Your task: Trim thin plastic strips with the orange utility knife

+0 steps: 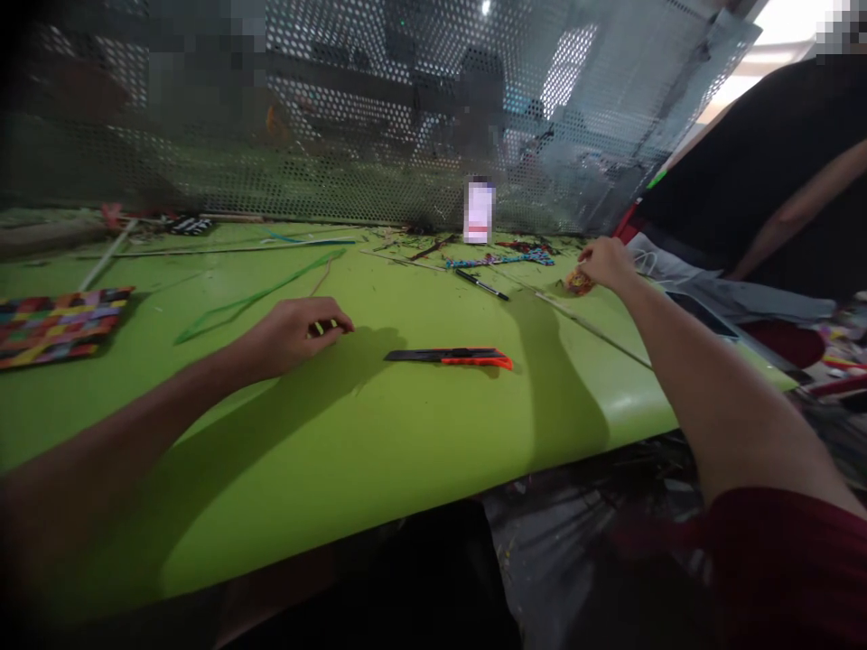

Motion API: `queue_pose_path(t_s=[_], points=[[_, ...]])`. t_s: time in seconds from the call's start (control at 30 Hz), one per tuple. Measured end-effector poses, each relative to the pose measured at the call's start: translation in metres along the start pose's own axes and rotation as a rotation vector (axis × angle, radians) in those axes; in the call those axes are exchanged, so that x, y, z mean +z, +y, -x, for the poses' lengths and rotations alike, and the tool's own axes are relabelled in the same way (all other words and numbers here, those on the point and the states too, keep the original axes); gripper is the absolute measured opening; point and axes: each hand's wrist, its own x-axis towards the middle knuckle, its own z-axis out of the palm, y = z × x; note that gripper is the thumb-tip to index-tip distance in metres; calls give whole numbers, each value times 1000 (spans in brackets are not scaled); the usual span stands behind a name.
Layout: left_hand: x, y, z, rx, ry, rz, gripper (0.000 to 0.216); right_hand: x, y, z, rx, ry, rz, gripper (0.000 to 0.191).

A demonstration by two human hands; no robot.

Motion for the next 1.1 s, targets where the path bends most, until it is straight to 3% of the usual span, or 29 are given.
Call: queue_pose_path(t_s=[0.17, 0.3, 0.4, 0.47, 0.53, 0.63, 0.67, 0.73, 0.9, 1.1], points=[[-13, -2, 0, -54, 114, -25, 24, -2, -5, -1, 4, 25, -18, 31], [-30, -5, 0, -78, 217, -51, 25, -17, -16, -1, 56, 124, -72, 32], [-43, -19, 0, -95, 270, -103, 25, -35, -34, 4, 31, 225, -98, 36], [-50, -36, 1, -170, 229, -166, 25, -47, -52, 15, -38, 239, -145, 38], [-55, -55, 2, -245, 95, -258, 25, -53, -75, 37, -179, 112, -225, 35], [-56, -73, 3, -367, -31, -403, 28, -51, -114, 83, -472, -305, -318, 30], [-55, -75, 4, -378, -55, -414, 32, -49, -128, 100, -580, -493, -313, 37], [-50, -75, 4, -376, -105, -402, 37, -42, -151, 132, -729, -659, -309, 51], [-30, -67, 0, -391, -106, -322, 23, -31, -184, 174, -817, -685, -259, 43], [-27, -67, -6, -430, 42, -145, 14, -31, -204, 167, -761, -596, -199, 18]])
